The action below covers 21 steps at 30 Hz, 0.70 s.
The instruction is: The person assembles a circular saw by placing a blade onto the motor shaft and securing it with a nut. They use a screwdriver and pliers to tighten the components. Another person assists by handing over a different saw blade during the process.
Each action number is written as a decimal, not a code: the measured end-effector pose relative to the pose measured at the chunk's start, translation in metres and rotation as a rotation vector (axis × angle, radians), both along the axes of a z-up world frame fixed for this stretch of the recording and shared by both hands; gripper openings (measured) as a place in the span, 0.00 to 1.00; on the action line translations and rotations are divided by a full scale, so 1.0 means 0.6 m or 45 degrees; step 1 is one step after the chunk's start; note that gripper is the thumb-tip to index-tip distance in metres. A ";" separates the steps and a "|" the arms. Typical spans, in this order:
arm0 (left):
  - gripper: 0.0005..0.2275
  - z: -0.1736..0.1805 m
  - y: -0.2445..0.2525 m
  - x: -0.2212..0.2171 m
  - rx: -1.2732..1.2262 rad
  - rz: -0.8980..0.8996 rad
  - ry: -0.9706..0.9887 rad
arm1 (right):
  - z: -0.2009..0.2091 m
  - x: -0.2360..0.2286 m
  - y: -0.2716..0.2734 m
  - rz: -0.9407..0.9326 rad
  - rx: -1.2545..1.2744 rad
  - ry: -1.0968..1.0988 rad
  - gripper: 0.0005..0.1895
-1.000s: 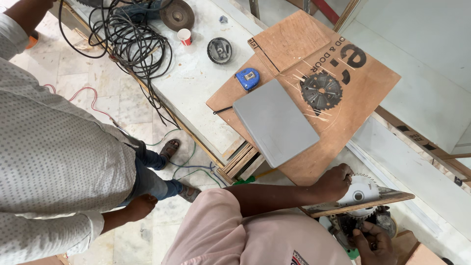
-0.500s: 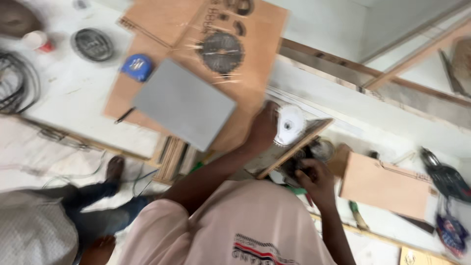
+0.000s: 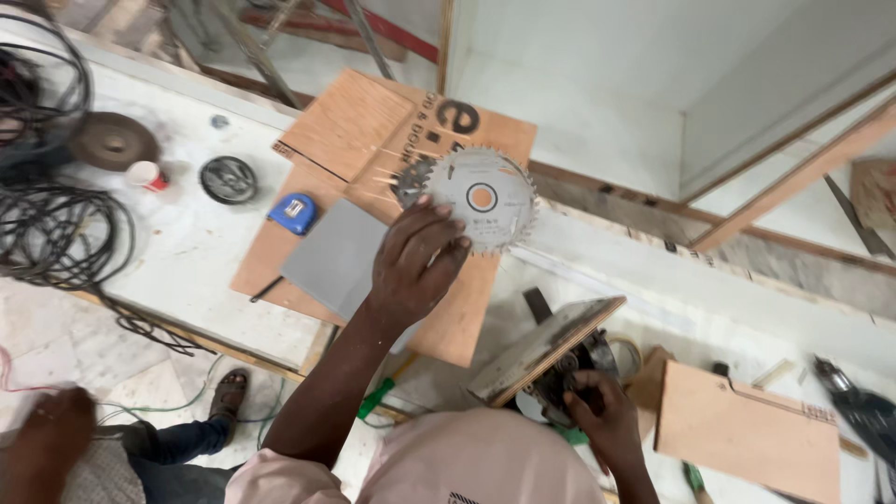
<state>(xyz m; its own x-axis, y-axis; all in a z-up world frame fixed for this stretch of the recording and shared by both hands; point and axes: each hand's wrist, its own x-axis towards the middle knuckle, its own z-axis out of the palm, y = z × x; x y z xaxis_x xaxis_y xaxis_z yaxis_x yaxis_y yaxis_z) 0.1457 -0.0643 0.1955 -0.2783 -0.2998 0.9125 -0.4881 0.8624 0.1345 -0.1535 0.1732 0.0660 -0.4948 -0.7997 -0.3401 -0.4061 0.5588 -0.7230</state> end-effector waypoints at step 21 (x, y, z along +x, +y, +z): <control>0.09 0.027 0.015 0.064 -0.331 0.377 0.038 | -0.043 0.021 -0.052 -0.067 -0.511 0.169 0.15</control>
